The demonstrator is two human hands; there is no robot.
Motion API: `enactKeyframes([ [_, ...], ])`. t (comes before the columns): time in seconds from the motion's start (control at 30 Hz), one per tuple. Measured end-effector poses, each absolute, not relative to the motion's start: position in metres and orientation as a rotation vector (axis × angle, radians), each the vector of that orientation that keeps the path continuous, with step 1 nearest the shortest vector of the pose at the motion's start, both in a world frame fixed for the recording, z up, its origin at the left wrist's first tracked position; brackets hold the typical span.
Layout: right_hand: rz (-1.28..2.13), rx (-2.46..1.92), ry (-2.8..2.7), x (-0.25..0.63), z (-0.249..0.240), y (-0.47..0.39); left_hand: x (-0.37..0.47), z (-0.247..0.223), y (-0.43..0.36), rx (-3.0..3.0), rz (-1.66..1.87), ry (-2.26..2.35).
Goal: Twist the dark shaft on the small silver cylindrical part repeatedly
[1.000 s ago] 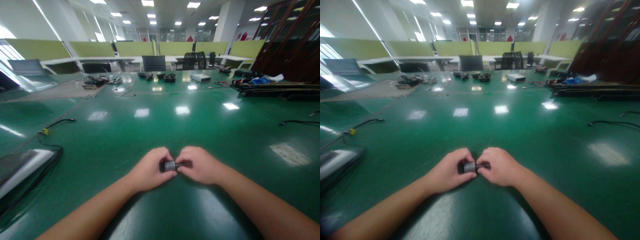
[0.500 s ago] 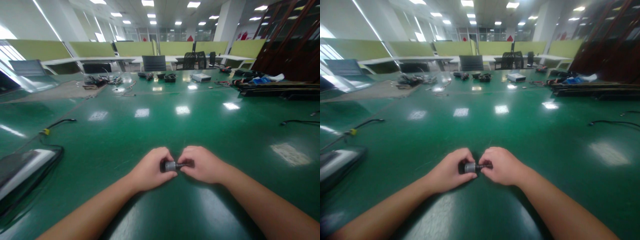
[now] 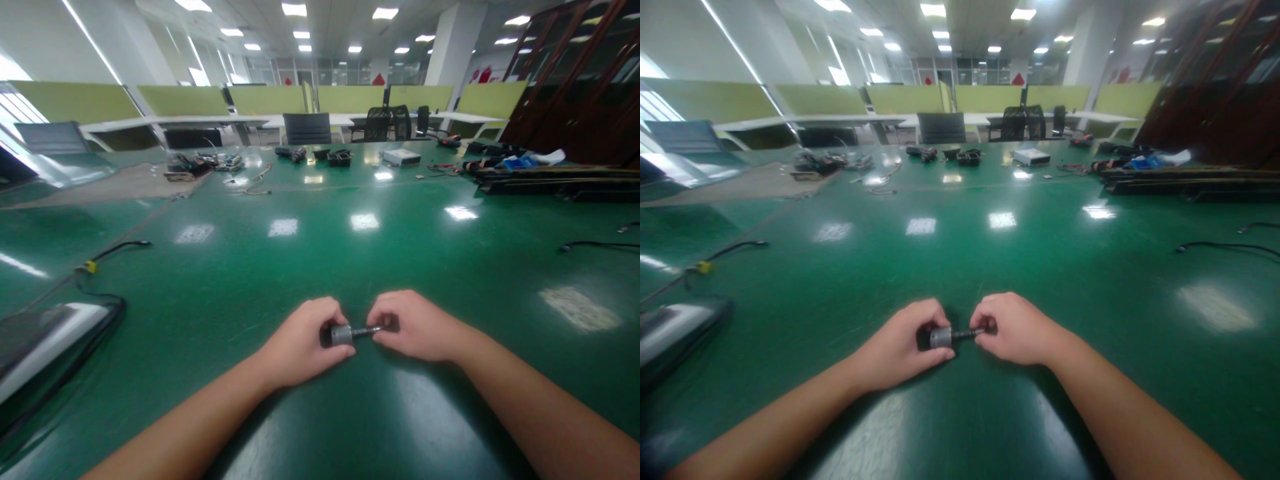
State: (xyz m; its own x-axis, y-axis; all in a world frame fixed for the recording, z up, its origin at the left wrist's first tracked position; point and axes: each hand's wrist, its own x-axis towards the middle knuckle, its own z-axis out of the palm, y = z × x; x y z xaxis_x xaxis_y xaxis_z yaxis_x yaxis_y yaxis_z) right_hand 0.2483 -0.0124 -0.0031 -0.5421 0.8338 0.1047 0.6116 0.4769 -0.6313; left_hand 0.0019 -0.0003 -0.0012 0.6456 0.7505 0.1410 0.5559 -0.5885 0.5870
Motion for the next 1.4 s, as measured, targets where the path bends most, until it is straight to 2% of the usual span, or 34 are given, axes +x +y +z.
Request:
enactKeyframes([
  [0.93, 0.838, -1.358, -2.217, 0.284, -0.002, 0.002, 0.004, -0.001, 0.001, 2.377, 0.474, 1.029],
  [1.4, 0.954, -1.270, -2.226, 0.262, -0.002, -0.006, 0.004, -0.004, 0.002, 2.385, 0.487, 1.040],
])
